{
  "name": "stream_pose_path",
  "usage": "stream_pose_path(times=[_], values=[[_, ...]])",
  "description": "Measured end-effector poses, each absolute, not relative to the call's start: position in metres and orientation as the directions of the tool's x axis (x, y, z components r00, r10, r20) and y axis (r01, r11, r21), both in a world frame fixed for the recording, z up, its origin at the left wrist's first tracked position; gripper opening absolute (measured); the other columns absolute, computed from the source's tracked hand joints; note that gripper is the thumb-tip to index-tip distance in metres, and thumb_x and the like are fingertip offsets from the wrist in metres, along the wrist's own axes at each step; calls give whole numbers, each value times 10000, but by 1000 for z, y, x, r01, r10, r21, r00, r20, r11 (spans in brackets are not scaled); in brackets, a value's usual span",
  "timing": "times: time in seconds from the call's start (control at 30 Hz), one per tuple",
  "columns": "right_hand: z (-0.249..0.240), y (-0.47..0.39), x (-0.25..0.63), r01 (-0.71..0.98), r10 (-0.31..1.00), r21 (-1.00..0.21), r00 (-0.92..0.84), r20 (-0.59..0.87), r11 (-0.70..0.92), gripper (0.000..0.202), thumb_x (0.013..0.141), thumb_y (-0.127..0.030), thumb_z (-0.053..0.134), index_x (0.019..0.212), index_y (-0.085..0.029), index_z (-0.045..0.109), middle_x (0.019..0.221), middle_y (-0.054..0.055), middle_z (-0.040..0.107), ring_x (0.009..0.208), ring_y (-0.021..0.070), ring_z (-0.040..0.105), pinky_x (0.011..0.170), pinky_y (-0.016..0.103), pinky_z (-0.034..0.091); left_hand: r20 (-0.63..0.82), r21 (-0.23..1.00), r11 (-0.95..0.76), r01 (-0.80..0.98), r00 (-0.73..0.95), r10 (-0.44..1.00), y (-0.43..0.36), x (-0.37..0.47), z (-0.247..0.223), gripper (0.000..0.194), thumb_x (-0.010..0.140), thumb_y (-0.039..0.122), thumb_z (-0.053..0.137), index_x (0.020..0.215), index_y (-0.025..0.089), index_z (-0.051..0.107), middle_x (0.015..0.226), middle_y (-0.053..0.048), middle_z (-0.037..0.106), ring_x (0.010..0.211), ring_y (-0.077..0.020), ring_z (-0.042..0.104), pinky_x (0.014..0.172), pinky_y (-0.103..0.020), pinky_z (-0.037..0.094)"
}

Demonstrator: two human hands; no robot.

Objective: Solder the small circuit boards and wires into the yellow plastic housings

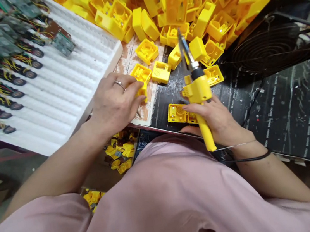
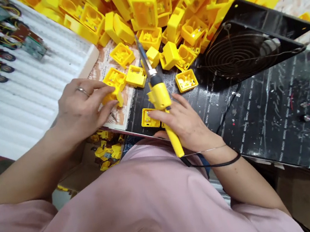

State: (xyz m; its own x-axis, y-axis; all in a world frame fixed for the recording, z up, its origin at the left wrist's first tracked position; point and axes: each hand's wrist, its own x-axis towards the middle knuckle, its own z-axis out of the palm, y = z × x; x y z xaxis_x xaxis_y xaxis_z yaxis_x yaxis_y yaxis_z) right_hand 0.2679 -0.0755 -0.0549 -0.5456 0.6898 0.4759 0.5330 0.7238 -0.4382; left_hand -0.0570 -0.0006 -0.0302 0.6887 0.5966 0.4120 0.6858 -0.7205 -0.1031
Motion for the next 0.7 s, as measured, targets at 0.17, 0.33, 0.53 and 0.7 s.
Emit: stream_pose_path(times=[0.17,0.33,0.53,0.7], values=[[-56,-78,261,575,720,-435,-519,460,693,436,1110,-217,723,1515,-279,573,1000,6,779,927,228,794,880,357,667,572,-106,-825,555,713,406,-4,-49,-35,98,1138,174,617,1088,209,694,1007,-52,802,947,-211,793,846,-346,698],[-57,-85,273,589,735,-443,-496,462,676,545,1093,-236,754,1592,-320,552,1080,9,816,933,237,801,954,402,665,630,5,-958,287,743,226,-32,-57,-53,128,1129,125,636,1119,201,738,1002,-32,816,945,-170,797,938,-295,682],[-60,-84,274,588,745,-459,-495,447,666,627,1046,-352,845,1593,-320,541,1208,53,834,1035,281,822,1171,541,607,422,315,-802,508,682,598,-48,-71,-58,541,1078,269,707,1604,303,586,1612,-130,715,1502,-300,695,1329,-555,524],[-65,-86,277,584,758,-484,-485,436,652,637,1065,-238,793,1641,-323,536,1072,27,821,987,275,817,904,404,664,212,246,-752,612,723,658,-38,-59,-44,511,1129,483,590,1483,129,694,1416,-195,802,1284,-369,781,1087,-504,640]])
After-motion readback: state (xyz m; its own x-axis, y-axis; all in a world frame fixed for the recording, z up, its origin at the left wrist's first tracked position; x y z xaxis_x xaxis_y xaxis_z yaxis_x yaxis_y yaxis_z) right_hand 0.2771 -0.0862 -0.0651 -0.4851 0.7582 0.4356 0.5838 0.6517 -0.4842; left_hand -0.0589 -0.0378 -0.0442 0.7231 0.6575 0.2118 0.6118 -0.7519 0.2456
